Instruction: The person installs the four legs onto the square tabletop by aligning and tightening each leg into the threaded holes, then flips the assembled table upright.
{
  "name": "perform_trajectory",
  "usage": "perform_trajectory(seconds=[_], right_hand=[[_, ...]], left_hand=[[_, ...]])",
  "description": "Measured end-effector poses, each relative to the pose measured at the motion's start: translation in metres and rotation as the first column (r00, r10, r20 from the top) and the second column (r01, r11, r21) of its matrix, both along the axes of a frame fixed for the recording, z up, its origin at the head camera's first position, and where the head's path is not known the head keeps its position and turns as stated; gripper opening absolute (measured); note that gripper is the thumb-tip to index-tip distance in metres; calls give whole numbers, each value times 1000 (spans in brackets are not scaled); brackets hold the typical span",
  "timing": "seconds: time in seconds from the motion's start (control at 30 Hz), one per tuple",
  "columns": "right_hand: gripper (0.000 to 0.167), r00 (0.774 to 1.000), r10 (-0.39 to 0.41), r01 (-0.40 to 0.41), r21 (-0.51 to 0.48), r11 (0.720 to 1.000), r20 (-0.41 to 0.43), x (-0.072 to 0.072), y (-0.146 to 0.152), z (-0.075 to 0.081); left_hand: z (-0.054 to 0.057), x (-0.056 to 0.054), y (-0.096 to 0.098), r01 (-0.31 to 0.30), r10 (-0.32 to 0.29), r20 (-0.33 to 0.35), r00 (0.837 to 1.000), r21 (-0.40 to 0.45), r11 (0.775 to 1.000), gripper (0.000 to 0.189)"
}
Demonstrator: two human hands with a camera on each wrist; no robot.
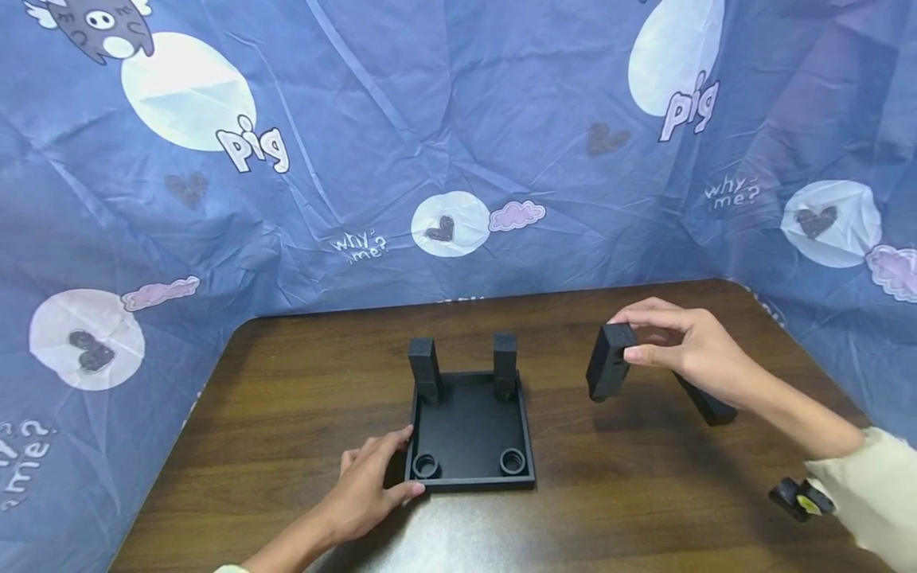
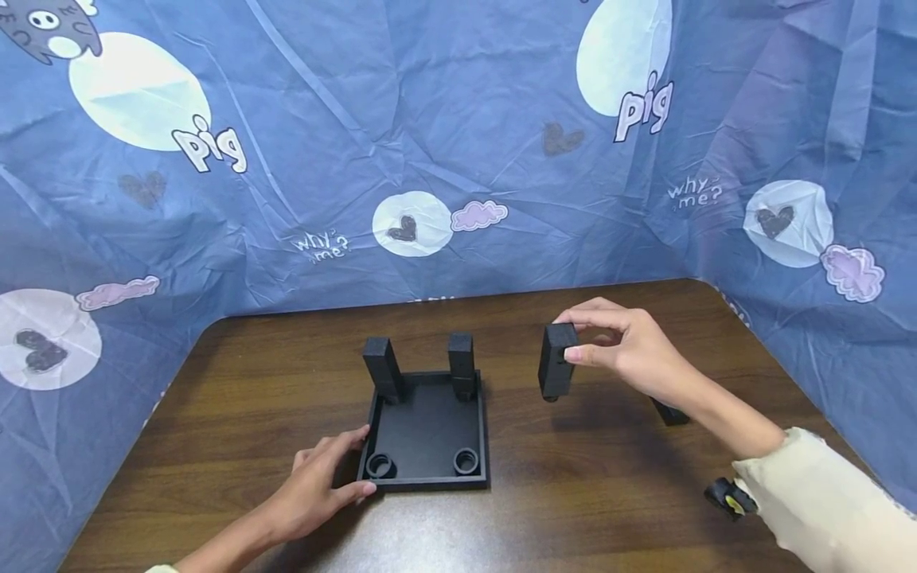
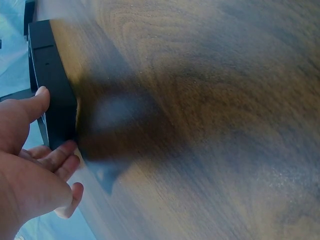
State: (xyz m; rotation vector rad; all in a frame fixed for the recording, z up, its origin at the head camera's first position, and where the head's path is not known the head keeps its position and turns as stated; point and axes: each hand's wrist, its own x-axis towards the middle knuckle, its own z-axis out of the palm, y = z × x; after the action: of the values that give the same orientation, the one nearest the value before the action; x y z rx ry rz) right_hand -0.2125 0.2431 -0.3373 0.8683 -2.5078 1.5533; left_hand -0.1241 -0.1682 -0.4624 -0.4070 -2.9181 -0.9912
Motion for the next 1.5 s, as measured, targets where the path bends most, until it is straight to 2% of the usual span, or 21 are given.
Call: perform_trajectory(seconds=[0.23, 0.43, 0.87, 1.1, 1.5], right_hand=[[30, 1000, 18, -18, -10, 1000, 4, 0, -7, 2], [32, 997, 70, -69, -57, 996, 16, -1, -22, 0], [30, 974, 185, -169, -124, 978, 128, 4, -56, -20], [30, 968, 225, -212, -122, 970, 110, 6, -68, -30], [32, 951, 264, -247, -117, 962, 161, 14, -85, -43]], left_hand=[[-1, 0, 0, -4, 4, -6, 1000, 5, 1000, 70], [-1, 1, 0, -10, 10, -1, 1000, 12, 1000, 70], [-3, 2, 0, -9, 10, -35, 999, 18, 1000, 69], [-2, 0, 0, -15, 15, -1, 1000, 18, 1000, 70], [-1, 0, 1, -18, 18, -1, 1000, 15, 1000, 70]])
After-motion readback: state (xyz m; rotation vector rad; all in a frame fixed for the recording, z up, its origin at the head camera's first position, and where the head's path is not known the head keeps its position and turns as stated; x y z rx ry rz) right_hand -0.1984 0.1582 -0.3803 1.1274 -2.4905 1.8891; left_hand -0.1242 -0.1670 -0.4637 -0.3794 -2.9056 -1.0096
